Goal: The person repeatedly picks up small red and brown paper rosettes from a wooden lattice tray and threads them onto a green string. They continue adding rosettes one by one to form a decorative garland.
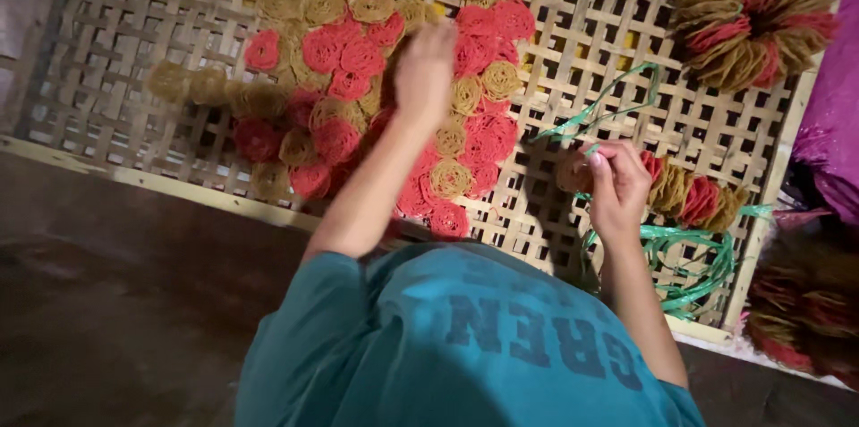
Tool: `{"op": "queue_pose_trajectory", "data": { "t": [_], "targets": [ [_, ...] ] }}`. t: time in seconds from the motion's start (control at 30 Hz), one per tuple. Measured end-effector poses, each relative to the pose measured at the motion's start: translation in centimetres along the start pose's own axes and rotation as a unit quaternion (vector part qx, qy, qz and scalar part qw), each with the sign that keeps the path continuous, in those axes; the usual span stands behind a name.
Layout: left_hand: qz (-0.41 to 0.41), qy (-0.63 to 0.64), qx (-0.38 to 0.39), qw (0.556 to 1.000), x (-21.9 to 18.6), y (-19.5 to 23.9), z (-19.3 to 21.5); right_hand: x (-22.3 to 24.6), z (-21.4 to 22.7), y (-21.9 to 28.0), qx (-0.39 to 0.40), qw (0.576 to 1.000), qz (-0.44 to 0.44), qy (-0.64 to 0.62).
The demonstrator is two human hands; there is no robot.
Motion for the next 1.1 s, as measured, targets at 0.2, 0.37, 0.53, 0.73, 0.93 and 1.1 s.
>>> {"op": "queue_pose_trajectory", "data": {
  "t": [0.2, 0.37, 0.53, 0.73, 0.93, 1.1],
  "targets": [
    [0.169, 0.321, 0.069, 0.929, 3.8, 1.8, -3.2, 0.8, -1.1, -0.2, -0.042, 0.999, -0.022, 0.025],
    [0.374, 0.700, 0.205, 0.572, -3.4, 6.8, -4.7, 0.7, -1.5, 0.4, -0.049, 0.995, 0.009, 0.092],
    [0.310, 0.704, 0.236, 0.593, -7.0, 9.1, -3.8, 1.1, -2.1, 0.4, -0.045, 0.993, -0.012, 0.106],
    [0.221, 0.631, 0.234, 0.706, -8.5, 9.4, -2.0, 1.7, -2.3, 0.5, -0.048, 0.979, 0.090, 0.177],
    [0.200, 0.624, 0.207, 0.726, -9.7, 8.7, 0.4, 1.7, -2.6, 0.3, -0.024, 0.959, 0.147, 0.242],
    [0.080, 0.500, 0.131, 0.853, -10.3, 8.4, 3.2, 1.4, -2.8, 0.3, -0.002, 0.944, 0.187, 0.273]
  ]
}}
Point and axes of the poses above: each hand's wrist, its own y-axis away from the middle knuckle, its own z-axis out of the back of the hand, x = y × z, the point moved 1 cm from there along -y, towards the middle knuckle, and after that the axes turned 8 degrees about -x, right-handed, at the moved point
